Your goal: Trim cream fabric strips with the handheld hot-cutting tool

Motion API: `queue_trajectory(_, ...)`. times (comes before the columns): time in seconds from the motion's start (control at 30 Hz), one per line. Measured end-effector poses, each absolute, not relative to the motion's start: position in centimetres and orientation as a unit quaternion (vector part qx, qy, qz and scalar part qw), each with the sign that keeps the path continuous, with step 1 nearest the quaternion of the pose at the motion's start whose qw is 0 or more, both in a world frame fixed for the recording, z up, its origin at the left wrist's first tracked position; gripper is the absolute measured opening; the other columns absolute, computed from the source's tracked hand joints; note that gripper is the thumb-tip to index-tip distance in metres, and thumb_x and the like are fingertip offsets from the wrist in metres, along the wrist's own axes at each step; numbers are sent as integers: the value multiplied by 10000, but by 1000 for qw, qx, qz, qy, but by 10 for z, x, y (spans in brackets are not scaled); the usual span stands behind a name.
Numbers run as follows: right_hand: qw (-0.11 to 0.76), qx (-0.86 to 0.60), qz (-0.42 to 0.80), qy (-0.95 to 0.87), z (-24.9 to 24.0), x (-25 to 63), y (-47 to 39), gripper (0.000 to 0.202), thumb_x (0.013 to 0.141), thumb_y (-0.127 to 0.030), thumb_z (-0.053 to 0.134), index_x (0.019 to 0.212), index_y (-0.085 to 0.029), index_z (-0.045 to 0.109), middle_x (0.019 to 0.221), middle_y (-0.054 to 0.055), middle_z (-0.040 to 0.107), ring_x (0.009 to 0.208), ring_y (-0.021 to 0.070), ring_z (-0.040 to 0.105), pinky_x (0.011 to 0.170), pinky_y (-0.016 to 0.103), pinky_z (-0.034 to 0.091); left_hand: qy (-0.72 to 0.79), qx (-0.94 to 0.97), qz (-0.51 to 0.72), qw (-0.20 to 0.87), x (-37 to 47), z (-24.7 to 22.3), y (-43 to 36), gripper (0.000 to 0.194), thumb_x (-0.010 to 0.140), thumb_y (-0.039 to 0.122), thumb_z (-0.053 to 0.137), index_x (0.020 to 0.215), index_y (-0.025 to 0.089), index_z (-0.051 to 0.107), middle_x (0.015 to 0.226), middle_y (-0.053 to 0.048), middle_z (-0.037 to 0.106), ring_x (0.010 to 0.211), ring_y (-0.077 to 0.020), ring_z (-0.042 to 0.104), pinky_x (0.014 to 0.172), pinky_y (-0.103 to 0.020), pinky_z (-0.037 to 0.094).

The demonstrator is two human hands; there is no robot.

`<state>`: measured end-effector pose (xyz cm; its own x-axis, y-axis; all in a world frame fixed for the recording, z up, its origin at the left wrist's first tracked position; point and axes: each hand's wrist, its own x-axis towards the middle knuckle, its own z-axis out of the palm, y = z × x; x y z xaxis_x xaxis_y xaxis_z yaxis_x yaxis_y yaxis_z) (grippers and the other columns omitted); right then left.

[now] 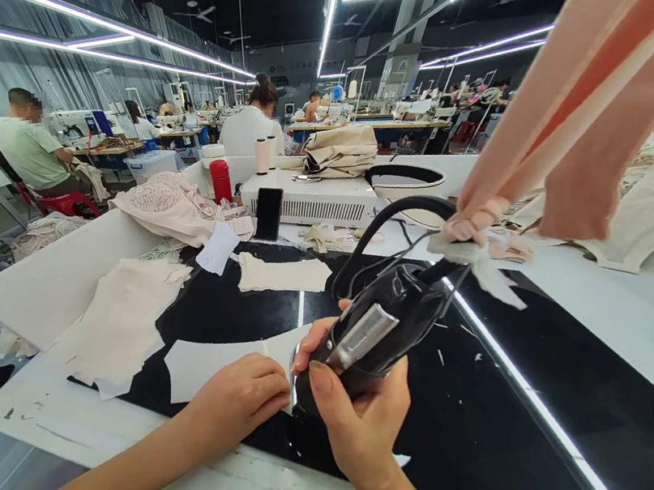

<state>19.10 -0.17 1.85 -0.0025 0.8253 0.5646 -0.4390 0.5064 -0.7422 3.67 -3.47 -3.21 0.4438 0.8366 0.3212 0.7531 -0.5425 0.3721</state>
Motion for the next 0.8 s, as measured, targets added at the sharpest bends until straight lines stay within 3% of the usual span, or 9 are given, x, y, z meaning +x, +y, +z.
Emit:
queue_trajectory(0.27, 683, -178, 463, -537, 18, 191, -1, 400, 847, -345, 780, 1195, -287, 592, 793, -22, 658, 604, 154, 612, 551, 327, 562, 449, 861, 235, 51, 38, -34, -33, 117, 1009, 103, 571, 937, 174, 630, 943, -28, 668, 903, -178, 620, 859, -284, 495)
queue_trajectory(0.47, 685, -177, 460, -536, 20, 190, -2, 400, 840, -353, 786, 1187, -286, 599, 779, -27, 655, 588, 151, 604, 525, 310, 550, 428, 871, 235, 60, 29, -37, -36, 149, 1042, 130, 518, 1040, 178, 659, 985, -44, 692, 897, -177, 647, 821, -280, 504)
queue_trajectory(0.8, 685, -185, 458, -536, 19, 191, -2, 399, 843, -341, 774, 1193, -285, 589, 791, -27, 651, 594, 159, 620, 538, 326, 546, 369, 892, 257, 50, 18, -38, -38, 175, 1059, 217, 529, 1107, 169, 690, 1056, -73, 721, 997, -196, 675, 922, -294, 524)
